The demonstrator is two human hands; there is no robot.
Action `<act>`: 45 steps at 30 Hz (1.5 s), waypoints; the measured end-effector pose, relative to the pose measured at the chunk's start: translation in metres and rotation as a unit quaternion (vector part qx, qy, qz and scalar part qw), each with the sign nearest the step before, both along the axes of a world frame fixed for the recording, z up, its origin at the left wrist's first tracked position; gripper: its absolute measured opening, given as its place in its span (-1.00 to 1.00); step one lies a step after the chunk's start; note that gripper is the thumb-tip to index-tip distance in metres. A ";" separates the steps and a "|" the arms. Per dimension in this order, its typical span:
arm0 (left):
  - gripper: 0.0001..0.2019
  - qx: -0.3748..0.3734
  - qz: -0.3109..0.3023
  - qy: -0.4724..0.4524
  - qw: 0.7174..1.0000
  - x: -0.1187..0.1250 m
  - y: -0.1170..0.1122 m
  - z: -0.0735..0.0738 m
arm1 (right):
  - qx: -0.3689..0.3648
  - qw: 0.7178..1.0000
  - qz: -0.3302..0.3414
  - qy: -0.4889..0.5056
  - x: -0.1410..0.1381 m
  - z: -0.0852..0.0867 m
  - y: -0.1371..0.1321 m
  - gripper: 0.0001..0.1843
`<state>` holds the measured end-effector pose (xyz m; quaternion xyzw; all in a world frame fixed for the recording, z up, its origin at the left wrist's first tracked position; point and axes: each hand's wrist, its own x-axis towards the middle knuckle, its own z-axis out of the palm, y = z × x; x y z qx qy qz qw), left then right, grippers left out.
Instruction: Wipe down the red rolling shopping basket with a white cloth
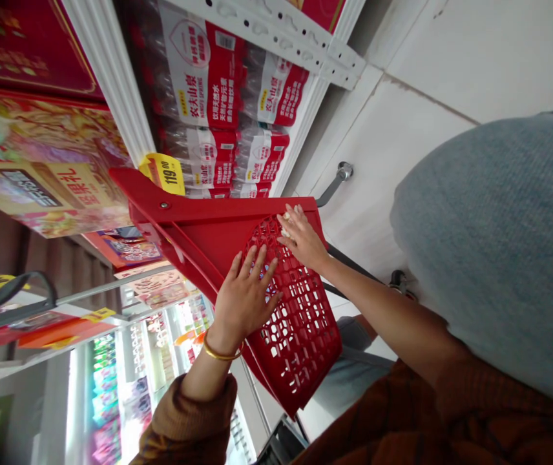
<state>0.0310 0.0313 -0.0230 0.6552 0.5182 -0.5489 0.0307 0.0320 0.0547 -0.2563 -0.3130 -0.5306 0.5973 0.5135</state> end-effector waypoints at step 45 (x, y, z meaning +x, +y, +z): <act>-0.47 0.106 0.020 -0.038 0.993 0.006 -0.048 0.008 | 0.065 0.996 0.061 0.024 0.019 0.026 -0.045 -0.47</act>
